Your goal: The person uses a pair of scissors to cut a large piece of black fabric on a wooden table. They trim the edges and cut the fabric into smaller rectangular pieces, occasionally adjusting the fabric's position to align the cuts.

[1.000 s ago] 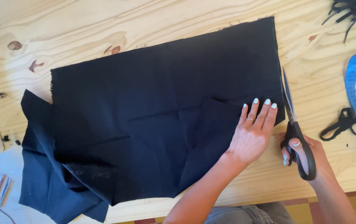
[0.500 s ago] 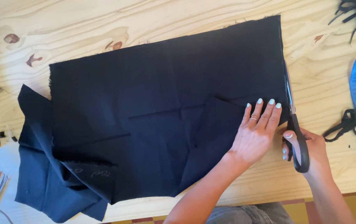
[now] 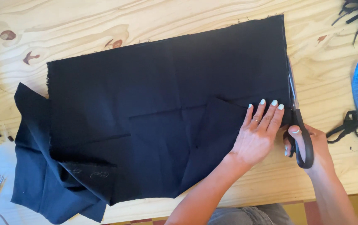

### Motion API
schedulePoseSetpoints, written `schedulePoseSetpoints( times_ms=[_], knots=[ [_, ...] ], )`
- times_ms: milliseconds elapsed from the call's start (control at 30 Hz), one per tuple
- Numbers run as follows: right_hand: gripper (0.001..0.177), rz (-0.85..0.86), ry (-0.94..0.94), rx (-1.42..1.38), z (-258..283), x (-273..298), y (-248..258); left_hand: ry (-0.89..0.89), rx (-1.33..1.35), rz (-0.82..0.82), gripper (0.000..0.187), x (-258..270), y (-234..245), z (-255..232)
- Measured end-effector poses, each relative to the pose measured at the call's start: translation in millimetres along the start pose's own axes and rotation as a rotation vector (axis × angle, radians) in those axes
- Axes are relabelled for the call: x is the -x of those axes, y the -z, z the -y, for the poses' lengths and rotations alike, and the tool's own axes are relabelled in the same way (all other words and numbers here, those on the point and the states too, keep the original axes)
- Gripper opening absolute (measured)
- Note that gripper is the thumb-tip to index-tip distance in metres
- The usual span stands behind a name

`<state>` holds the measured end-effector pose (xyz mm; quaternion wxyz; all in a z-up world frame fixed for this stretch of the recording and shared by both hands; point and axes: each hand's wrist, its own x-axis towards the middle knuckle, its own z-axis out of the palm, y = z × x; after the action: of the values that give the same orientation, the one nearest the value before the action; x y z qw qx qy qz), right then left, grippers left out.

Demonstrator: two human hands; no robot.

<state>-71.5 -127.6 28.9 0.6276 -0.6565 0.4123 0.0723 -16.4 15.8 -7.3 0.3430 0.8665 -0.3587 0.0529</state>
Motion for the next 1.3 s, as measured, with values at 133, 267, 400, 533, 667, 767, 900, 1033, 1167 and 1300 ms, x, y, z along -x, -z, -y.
schedulePoseSetpoints(
  times_ms=[133,267,400,533,667,767,900,1033,1167,1300],
  knots=[
    [0.032,-0.039,0.022,0.038,3.4,-7.6,-7.7,0.006,0.036,0.014,0.05,2.3,-0.6,1.1],
    [0.03,-0.06,0.029,-0.03,2.7,-7.4,-13.0,0.011,0.044,0.01,0.05,2.1,-1.7,2.6],
    [0.028,-0.09,-0.032,-0.054,3.4,-9.4,-14.7,0.015,0.056,-0.006,0.049,2.3,-4.4,2.8],
    [0.03,-0.061,0.0,-0.057,-6.7,-17.8,-10.7,0.014,0.052,-0.012,0.048,1.2,-0.7,2.1],
    [0.033,-0.037,0.005,-0.04,-10.2,-29.7,-4.0,0.004,0.061,-0.009,0.049,1.3,0.8,3.5],
    [0.026,-0.07,-0.022,-0.017,8.8,-30.2,-10.7,-0.002,0.089,0.02,0.052,3.7,2.4,4.3],
    [0.023,-0.119,-0.028,0.014,17.8,-33.6,-18.5,0.001,0.099,-0.02,0.049,1.1,4.1,3.9],
    [0.024,-0.131,-0.05,0.024,21.9,-34.5,-22.0,-0.017,0.144,-0.081,0.048,1.3,2.0,6.2],
    [0.022,-0.135,-0.073,-0.022,17.5,-38.4,-18.3,-0.016,0.122,-0.077,0.048,0.5,3.3,5.9],
    [0.027,-0.116,-0.018,0.066,21.0,-43.2,-17.5,-0.033,0.146,-0.073,0.051,1.8,3.8,7.0]
  ],
)
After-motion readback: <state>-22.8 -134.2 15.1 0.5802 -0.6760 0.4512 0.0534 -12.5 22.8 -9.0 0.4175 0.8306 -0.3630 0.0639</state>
